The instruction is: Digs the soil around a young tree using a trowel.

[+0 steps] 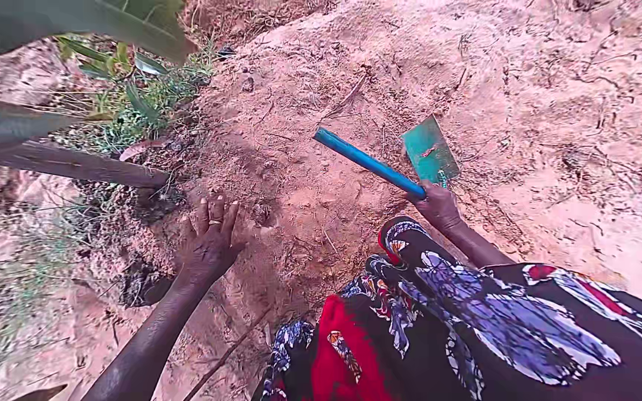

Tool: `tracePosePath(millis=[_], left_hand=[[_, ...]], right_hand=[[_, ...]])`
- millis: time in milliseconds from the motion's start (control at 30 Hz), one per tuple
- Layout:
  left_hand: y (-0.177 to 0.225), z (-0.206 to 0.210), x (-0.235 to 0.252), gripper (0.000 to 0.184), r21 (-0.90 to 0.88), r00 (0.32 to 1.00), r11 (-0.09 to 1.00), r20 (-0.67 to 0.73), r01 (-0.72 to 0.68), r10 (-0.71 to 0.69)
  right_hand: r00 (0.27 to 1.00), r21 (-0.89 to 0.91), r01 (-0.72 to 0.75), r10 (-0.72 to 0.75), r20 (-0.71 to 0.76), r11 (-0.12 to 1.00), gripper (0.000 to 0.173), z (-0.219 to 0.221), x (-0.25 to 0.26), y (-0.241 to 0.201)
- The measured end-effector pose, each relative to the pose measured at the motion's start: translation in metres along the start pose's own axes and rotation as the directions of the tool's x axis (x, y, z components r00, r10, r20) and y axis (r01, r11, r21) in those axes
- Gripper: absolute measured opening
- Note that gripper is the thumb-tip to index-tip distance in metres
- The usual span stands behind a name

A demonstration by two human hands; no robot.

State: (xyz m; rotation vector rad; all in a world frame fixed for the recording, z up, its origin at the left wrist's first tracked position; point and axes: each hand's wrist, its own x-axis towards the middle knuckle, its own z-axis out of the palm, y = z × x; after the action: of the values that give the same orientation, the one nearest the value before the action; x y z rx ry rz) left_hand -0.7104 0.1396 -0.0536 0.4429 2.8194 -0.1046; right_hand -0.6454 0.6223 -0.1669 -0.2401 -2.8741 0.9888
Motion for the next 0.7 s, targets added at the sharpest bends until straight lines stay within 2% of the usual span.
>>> tracePosePath(millis=[100, 167, 233, 333, 400, 500, 600, 700], left_hand=[[-0.017, 0.008, 0.006, 0.135, 0.065, 0.981, 0.994, 0.169, 0.087, -0.097], [-0.01, 0.003, 0.011, 0.145, 0.147, 0.943, 0.984, 0.298, 0.105, -0.145], [-0.009, 0.002, 0.01, 0.149, 0.183, 0.925, 0.979, 0.348, 0.092, -0.152], [-0.016, 0.013, 0.009, 0.149, 0.112, 0.962, 0.991, 0.257, 0.067, -0.094], [-0.02, 0.019, 0.007, 0.147, 0.077, 0.981, 0.996, 0.183, 0.049, -0.062], [-0.019, 0.02, 0.007, 0.144, 0.057, 0.988, 0.997, 0.145, 0.043, -0.051], [-0.021, 0.029, 0.01, 0.143, 0.044, 0.999, 0.999, 0.04, 0.0, -0.002], [-0.015, 0.026, 0.011, 0.143, 0.076, 0.998, 0.997, 0.065, 0.015, -0.02]], right_hand=[[0.979, -0.06, 0.096, -0.105, -0.173, 0.994, 0.033, -0.024, 0.043, 0.0], [0.983, -0.123, 0.071, -0.09, -0.159, 0.99, 0.035, -0.037, 0.083, -0.002], [0.994, -0.153, 0.023, -0.039, -0.103, 0.988, 0.038, -0.038, 0.119, -0.005], [0.998, -0.126, -0.022, 0.029, 0.048, 0.992, 0.041, -0.028, 0.165, -0.004], [0.994, -0.017, -0.015, 0.016, 0.109, 1.0, 0.038, -0.004, 0.179, 0.002], [0.994, 0.083, -0.008, -0.001, 0.107, 0.997, 0.036, 0.019, 0.181, 0.001], [0.988, 0.117, -0.048, 0.03, 0.151, 0.992, 0.038, 0.022, 0.175, -0.014], [0.981, 0.163, -0.046, 0.013, 0.195, 0.986, 0.039, 0.031, 0.163, -0.033]])
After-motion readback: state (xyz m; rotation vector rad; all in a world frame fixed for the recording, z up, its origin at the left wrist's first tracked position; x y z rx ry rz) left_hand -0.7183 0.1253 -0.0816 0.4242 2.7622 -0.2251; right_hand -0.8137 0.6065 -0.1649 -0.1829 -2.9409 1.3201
